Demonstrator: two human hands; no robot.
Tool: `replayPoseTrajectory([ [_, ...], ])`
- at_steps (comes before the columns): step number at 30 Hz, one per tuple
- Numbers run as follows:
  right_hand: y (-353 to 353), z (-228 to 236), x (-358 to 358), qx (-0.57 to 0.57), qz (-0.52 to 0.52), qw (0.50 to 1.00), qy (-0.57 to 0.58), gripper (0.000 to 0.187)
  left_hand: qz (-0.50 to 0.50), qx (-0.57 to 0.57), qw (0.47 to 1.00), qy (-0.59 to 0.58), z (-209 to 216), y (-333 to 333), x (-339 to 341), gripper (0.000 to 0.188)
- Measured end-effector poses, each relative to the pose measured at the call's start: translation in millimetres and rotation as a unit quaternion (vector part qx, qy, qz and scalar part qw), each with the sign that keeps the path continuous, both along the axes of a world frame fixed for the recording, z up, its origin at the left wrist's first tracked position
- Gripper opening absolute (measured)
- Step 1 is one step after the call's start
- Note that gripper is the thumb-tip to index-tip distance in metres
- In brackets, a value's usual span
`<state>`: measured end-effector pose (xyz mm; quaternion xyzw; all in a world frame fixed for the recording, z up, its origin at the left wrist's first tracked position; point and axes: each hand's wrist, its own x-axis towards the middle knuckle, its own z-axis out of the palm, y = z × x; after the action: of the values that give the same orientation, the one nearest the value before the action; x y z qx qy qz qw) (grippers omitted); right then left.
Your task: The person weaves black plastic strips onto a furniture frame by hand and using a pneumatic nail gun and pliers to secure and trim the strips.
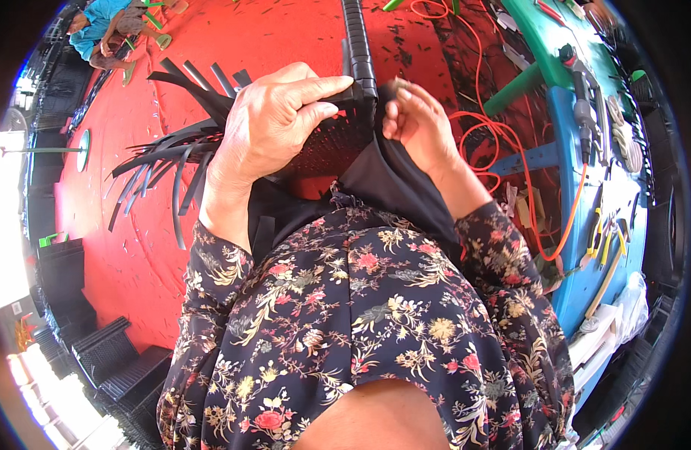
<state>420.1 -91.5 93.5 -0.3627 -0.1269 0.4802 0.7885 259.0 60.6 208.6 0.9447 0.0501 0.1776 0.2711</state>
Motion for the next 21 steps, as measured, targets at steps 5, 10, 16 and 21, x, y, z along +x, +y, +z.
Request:
replayPoseTrajectory([
  [5,-17,-14,0,0.005,0.010,0.999,0.039,0.018,0.003,-0.015,1.000,0.009,5,-1,1,0.033],
  [10,-13,-22,-6,0.006,0.030,0.999,0.022,0.021,0.003,-0.003,1.000,0.007,6,6,-10,0.032],
  [16,-3,38,-19,-0.067,-0.034,0.993,-0.093,0.035,0.006,0.006,1.000,0.002,10,5,-19,0.031],
  [21,21,100,-15,-0.192,-0.026,0.807,-0.558,0.061,0.013,0.019,1.000,-0.003,6,-3,-8,0.029],
])
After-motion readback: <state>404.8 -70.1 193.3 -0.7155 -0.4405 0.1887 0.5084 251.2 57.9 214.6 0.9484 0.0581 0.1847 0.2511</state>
